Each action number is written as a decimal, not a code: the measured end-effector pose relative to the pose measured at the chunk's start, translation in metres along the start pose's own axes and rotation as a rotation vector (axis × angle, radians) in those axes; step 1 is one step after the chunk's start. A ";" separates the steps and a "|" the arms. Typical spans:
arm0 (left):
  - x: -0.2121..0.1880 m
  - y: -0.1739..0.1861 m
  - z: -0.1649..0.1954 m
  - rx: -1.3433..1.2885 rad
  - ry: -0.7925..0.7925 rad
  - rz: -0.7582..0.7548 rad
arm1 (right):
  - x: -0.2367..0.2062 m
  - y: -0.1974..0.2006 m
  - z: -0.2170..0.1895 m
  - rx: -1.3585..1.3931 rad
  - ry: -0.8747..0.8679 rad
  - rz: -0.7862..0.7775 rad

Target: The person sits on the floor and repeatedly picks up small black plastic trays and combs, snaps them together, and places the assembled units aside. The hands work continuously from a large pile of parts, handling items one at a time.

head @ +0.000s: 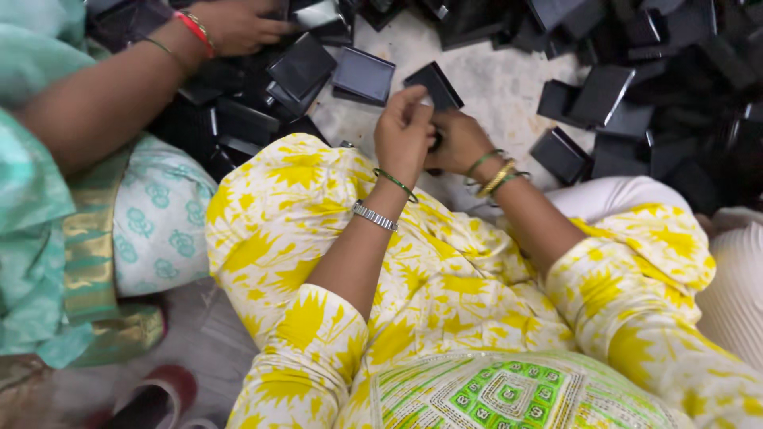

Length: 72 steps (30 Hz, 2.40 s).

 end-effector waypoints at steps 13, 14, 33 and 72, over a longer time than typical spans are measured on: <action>0.015 0.033 0.014 0.209 -0.098 0.392 | 0.023 -0.037 -0.004 -0.105 0.131 -0.006; 0.015 0.032 0.014 0.244 -0.136 0.399 | 0.006 -0.026 0.002 -0.167 0.116 -0.012; -0.020 -0.003 0.036 -0.011 0.021 -0.523 | -0.119 0.038 -0.044 1.327 -0.063 0.107; -0.014 -0.010 0.012 -0.205 0.329 -0.409 | -0.077 0.020 -0.016 0.933 -0.034 0.238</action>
Point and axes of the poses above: each hand's wrist, its own x-axis towards the middle knuckle, its own y-axis out of the back of the hand, z = x × y, the point moved 5 cm from there along x, towards the middle knuckle, and after that the axes turned 9 degrees about x, right-handed, at the moved point
